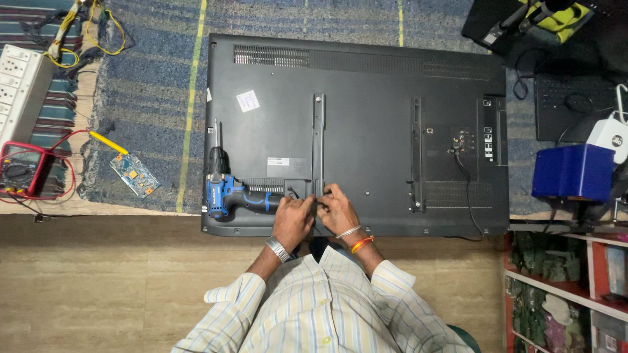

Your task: The person uses a cordless drill to attach two metal mounting brackets to the back of a flat-screen TV. They position the brackets, insert screws, and tighten them with the drill.

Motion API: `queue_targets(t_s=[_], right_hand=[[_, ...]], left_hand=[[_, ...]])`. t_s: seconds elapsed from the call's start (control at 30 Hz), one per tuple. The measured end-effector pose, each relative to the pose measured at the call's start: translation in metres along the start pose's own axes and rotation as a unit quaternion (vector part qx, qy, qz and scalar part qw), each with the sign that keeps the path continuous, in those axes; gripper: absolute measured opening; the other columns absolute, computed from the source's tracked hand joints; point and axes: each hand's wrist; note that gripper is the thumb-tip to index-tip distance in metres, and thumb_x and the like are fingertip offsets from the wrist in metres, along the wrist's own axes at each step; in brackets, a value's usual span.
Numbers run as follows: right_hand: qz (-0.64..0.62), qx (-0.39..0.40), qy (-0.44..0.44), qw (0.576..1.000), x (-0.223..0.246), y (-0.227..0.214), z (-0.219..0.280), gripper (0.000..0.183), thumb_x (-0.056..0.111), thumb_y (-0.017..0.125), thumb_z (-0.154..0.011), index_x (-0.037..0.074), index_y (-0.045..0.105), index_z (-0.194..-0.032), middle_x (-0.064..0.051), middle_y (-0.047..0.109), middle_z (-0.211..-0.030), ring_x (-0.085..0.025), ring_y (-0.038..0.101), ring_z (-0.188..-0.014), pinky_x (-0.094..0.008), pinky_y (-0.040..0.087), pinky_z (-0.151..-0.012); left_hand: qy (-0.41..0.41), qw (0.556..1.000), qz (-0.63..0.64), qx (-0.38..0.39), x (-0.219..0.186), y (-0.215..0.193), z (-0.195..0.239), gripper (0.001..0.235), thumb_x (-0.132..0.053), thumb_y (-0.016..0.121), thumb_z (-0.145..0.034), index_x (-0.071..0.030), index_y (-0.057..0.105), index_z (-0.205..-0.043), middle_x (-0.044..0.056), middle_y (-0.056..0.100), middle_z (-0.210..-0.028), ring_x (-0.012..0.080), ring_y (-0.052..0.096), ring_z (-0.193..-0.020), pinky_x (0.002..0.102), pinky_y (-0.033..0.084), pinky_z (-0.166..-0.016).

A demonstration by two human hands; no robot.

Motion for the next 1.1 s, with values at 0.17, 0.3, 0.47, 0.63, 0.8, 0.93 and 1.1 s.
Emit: queue_targets(t_s=[0.17,0.3,0.47,0.63,0.8,0.93,1.1], right_hand=[[0.029,0.018,-0.002,0.999,-0.002,0.000,-0.003,0.021,0.001,0.073,-0.077,-0.002,0.075,-0.098,-0.017,0.062,-0.110,-0.032,0.071,-0.080,-0.040,0.058,-0.072],[0.032,0.018,-0.011,0.999,-0.007,0.002,-0.004,0.020,0.002,0.073,-0.077,-0.002,0.075,-0.096,-0.017,0.063,-0.110,-0.034,0.071,-0.080,-0.041,0.058,-0.073],[0.059,0.016,-0.026,0.998,-0.012,0.006,-0.006,0.017,0.004,0.076,-0.078,0.000,0.076,-0.094,-0.018,0.063,-0.108,-0.036,0.070,-0.082,-0.044,0.057,-0.073],[0.053,0.025,-0.003,0.998,-0.013,0.007,-0.004,0.016,0.004,0.076,-0.078,0.000,0.075,-0.093,-0.017,0.063,-0.109,-0.035,0.071,-0.080,-0.044,0.058,-0.073],[0.041,0.011,-0.019,0.999,-0.012,0.006,-0.003,0.017,0.002,0.075,-0.077,0.001,0.076,-0.094,-0.016,0.063,-0.108,-0.034,0.071,-0.082,-0.042,0.058,-0.073],[0.064,0.012,-0.030,0.997,-0.008,0.003,-0.006,0.018,0.004,0.078,-0.077,0.000,0.076,-0.094,-0.016,0.063,-0.108,-0.033,0.070,-0.083,-0.042,0.058,-0.074],[0.045,0.027,0.001,0.999,-0.002,0.002,-0.004,0.026,0.002,0.073,-0.074,-0.001,0.075,-0.100,-0.016,0.063,-0.109,-0.029,0.072,-0.076,-0.038,0.060,-0.070]], left_hand=[[-0.001,1.000,0.007,-0.009,0.000,0.000,0.001,0.045,-0.008,0.075,-0.077,-0.005,0.064,-0.121,0.014,0.068,-0.085,0.0306,0.066,-0.086,0.044,0.046,-0.093],[-0.014,1.000,0.008,0.001,0.000,-0.001,0.000,0.044,-0.008,0.075,-0.076,-0.006,0.064,-0.119,0.014,0.068,-0.084,0.0311,0.066,-0.087,0.044,0.046,-0.092],[-0.008,1.000,0.006,-0.002,0.002,0.001,0.000,0.041,-0.007,0.074,-0.079,-0.006,0.064,-0.118,0.014,0.068,-0.084,0.0315,0.066,-0.086,0.045,0.046,-0.092],[-0.003,1.000,0.011,-0.006,0.002,0.001,0.000,0.042,-0.006,0.074,-0.077,-0.005,0.064,-0.118,0.014,0.068,-0.085,0.0314,0.066,-0.087,0.045,0.046,-0.093],[-0.004,1.000,0.016,-0.006,0.001,0.000,0.001,0.042,-0.006,0.074,-0.077,-0.005,0.064,-0.118,0.015,0.069,-0.086,0.0315,0.067,-0.088,0.045,0.046,-0.093],[-0.007,1.000,0.013,-0.004,0.000,-0.002,0.000,0.044,-0.006,0.075,-0.077,-0.005,0.064,-0.119,0.014,0.069,-0.087,0.0315,0.066,-0.088,0.044,0.046,-0.093],[-0.008,1.000,0.018,0.010,0.000,-0.004,-0.001,0.046,-0.005,0.075,-0.075,-0.005,0.063,-0.120,0.014,0.069,-0.087,0.0305,0.066,-0.089,0.045,0.045,-0.093]])
Point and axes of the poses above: each hand's wrist, its own z-axis away from the middle knuckle, its own y-axis out of the palm, x = y × z
